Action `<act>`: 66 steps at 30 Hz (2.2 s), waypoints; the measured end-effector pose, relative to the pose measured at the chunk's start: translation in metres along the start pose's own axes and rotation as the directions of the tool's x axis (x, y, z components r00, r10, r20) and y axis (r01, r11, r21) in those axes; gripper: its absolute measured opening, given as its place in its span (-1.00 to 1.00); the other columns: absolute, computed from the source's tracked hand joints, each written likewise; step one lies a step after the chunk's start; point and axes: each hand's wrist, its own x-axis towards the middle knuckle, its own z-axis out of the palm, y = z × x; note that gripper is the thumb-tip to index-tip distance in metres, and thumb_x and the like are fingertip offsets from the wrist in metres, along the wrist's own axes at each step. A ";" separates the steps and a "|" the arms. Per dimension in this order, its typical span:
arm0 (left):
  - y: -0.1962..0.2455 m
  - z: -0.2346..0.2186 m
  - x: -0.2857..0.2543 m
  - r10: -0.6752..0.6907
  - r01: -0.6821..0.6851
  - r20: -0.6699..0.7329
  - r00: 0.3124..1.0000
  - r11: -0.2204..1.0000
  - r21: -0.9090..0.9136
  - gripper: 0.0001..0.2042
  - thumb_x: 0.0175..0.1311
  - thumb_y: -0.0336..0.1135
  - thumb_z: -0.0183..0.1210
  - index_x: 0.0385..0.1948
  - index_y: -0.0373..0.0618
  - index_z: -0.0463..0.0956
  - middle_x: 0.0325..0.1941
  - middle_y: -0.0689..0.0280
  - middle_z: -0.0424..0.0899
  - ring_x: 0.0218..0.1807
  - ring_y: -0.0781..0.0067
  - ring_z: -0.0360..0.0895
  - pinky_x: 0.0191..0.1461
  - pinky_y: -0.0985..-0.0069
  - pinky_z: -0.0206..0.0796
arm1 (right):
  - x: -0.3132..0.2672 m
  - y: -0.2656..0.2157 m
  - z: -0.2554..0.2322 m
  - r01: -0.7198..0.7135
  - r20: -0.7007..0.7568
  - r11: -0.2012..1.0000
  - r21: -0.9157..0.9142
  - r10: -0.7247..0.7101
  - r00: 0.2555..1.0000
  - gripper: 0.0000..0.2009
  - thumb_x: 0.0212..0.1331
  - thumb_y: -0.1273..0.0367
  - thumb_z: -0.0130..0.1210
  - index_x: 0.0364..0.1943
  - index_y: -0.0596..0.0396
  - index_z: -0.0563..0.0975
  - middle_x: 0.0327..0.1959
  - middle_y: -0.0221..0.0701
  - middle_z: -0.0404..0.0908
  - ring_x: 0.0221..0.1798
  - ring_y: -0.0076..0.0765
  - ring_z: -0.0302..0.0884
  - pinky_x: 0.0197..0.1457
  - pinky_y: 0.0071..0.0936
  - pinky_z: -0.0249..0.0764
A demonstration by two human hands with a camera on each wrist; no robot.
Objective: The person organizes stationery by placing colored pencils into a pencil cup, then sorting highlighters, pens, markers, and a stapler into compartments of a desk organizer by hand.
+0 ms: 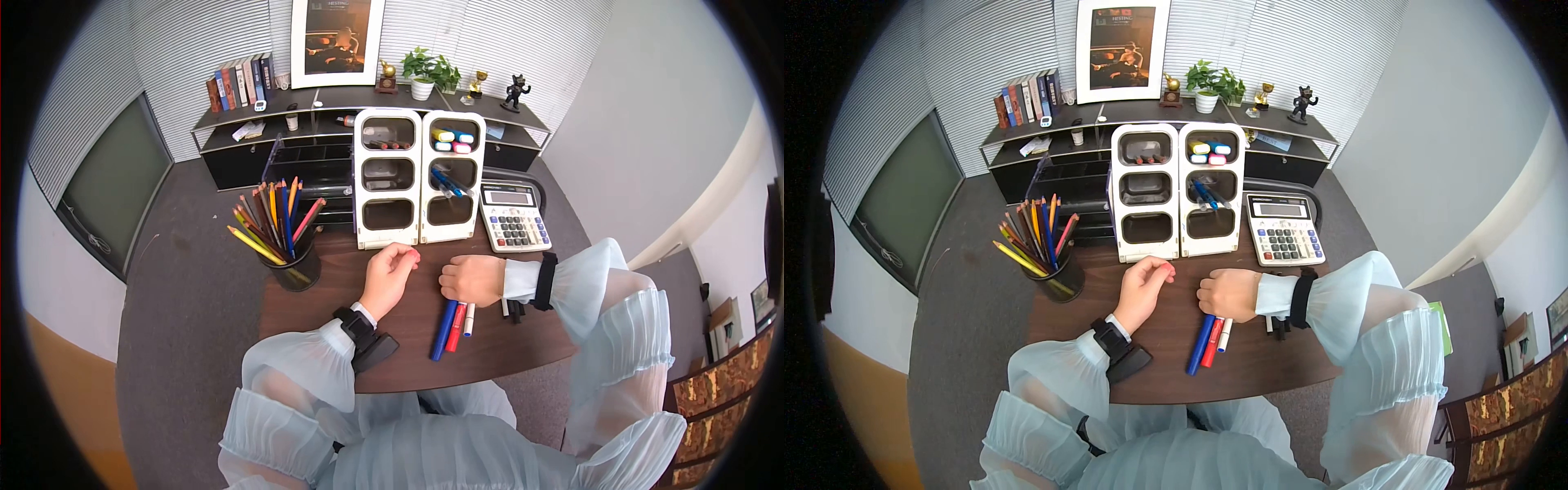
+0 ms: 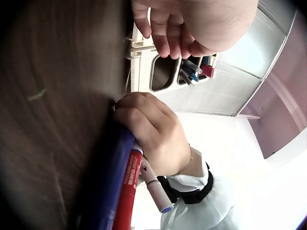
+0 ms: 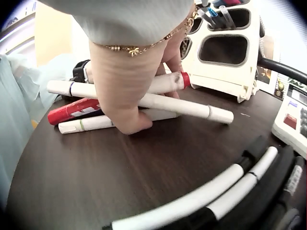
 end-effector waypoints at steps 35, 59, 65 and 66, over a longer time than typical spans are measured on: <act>0.005 0.002 -0.002 0.089 -0.093 -0.105 0.990 0.995 -0.029 -0.51 0.35 -0.01 -0.41 0.20 -0.11 -0.01 0.09 0.13 0.31 -0.07 0.42 0.40 -0.05 0.50 0.30 | 0.033 -0.039 -0.024 -0.004 0.402 -0.846 0.533 0.250 0.881 -0.73 0.02 0.36 0.05 -0.18 0.16 0.41 -0.34 -0.28 0.52 -0.30 -0.33 0.53 -0.15 -0.37 0.51; 0.017 -0.009 -0.003 -0.009 0.026 0.080 0.997 0.977 -0.211 -0.49 0.34 -0.02 -0.44 0.05 -0.26 0.25 0.05 0.12 0.39 0.07 0.37 0.33 0.14 0.49 0.12 | 0.050 -0.057 -0.032 0.161 0.477 -0.861 0.482 0.412 0.776 -0.67 -0.01 0.27 0.12 -0.16 0.06 0.38 -0.34 -0.28 0.53 -0.32 -0.29 0.53 -0.24 -0.38 0.50; 0.012 0.001 -0.003 -0.019 0.006 -0.023 1.000 0.890 -0.456 -0.53 0.33 -0.02 -0.32 0.14 -0.14 0.08 0.15 0.18 0.26 0.05 0.45 0.31 0.06 0.56 0.18 | 0.050 -0.047 -0.026 0.278 0.423 -0.821 0.498 0.510 0.749 -0.73 0.02 0.31 0.10 -0.22 0.12 0.40 -0.36 -0.33 0.54 -0.37 -0.41 0.53 -0.31 -0.46 0.50; 0.010 0.003 -0.003 -0.077 0.038 -0.061 0.995 0.874 -0.484 -0.53 0.33 -0.02 -0.32 0.14 -0.14 0.06 0.13 0.19 0.27 0.04 0.43 0.32 0.03 0.51 0.22 | 0.051 -0.041 -0.025 0.322 0.419 -0.809 0.492 0.544 0.727 -0.74 0.03 0.32 0.09 -0.23 0.16 0.42 -0.35 -0.32 0.55 -0.36 -0.41 0.53 -0.29 -0.48 0.50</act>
